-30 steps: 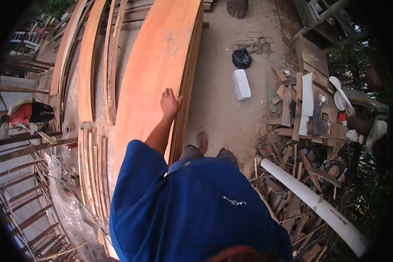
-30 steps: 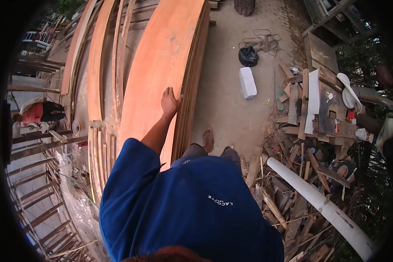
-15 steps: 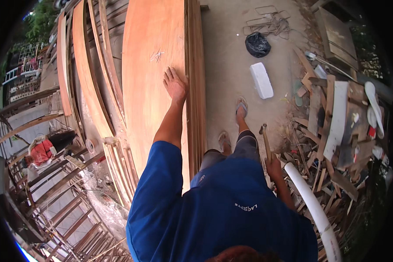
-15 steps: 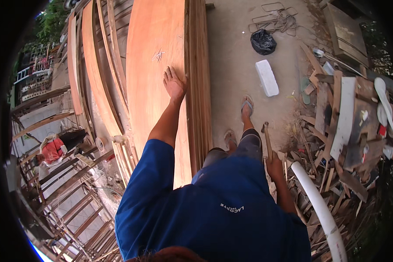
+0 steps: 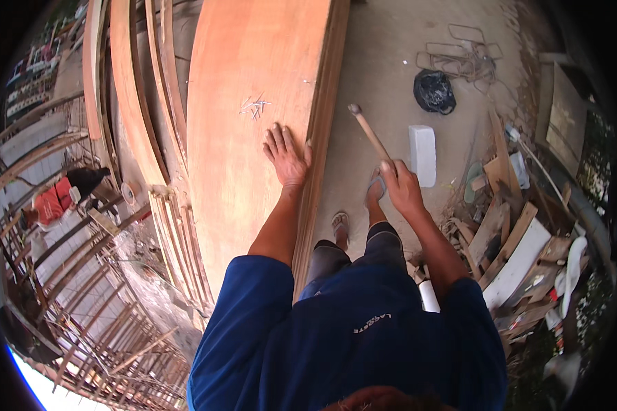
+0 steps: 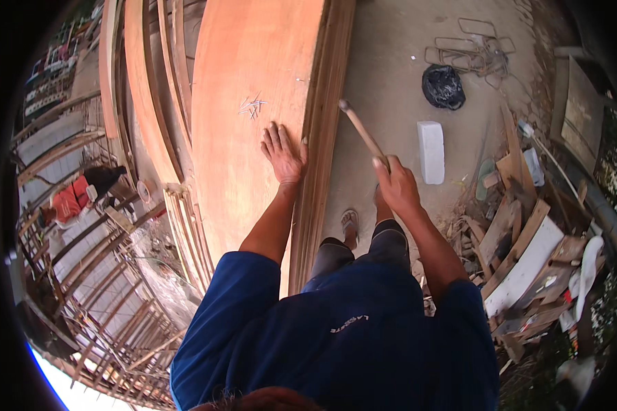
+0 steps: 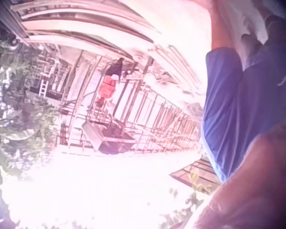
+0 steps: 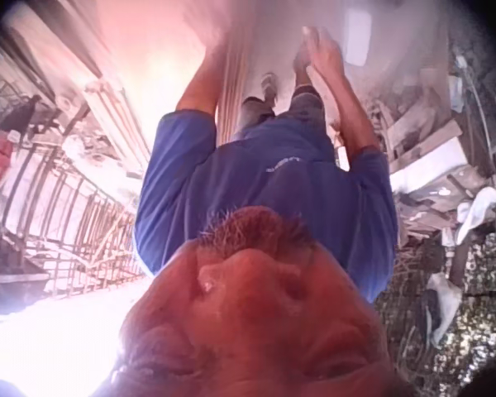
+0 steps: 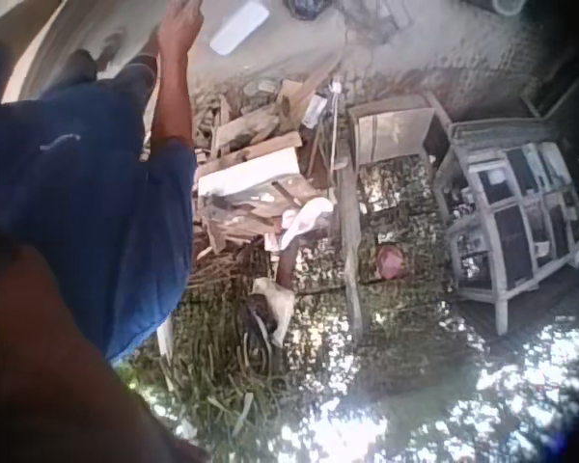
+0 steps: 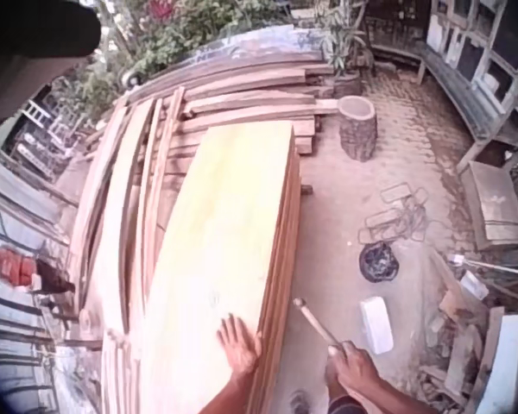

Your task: The person hammers nails into a large curved wooden plank and then picks up a handsaw.

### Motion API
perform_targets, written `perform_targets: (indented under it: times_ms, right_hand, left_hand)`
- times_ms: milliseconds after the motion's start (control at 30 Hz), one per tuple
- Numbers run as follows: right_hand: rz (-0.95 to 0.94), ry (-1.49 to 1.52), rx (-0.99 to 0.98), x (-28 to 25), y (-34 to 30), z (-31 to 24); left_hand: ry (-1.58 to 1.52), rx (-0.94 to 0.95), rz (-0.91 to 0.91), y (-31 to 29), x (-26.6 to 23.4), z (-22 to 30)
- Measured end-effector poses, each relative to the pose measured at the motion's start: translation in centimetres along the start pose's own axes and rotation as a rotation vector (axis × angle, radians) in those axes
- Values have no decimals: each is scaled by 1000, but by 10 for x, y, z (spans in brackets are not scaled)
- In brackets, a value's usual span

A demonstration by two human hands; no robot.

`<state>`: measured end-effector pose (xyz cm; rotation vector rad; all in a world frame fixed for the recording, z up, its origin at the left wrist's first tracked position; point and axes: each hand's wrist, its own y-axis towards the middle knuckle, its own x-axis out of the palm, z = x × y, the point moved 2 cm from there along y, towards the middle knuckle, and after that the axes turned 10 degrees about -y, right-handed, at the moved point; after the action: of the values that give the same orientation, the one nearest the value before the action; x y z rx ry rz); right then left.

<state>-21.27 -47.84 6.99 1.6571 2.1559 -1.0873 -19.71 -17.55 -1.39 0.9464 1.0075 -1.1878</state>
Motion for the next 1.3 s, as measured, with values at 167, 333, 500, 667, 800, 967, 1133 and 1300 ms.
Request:
perform_targets:
  times_ms: [167, 333, 500, 667, 800, 967, 1133, 1300]
  right_hand:
    - [-6, 121, -272, -12, 55, -95]
    - [-19, -181, -141, 21, 110, -78]
    - [-14, -76, 23, -6, 101, -101]
    - [13, -61, -226, 22, 110, -60]
    - [-25, -123, -65, 11, 121, -87]
    - [88, 18, -331, 17, 102, -83]
    - [-85, -142, 52, 24, 115, -76]
    - [99, -114, -214, 28, 111, -76]
  left_hand:
    - [-63, -59, -34, 3, -5, 1]
    - [-125, -77, -64, 4, -9, 5]
    - [-152, -119, -77, 3, -12, 2]
    - [-186, -73, -60, 9, -15, 5]
    - [-159, -91, -72, 3, -14, -1]
    - [-204, -76, -44, 6, -13, 0]
    - [-212, -65, -22, 14, -14, -1]
    - [-200, -52, -28, 11, -12, 2]
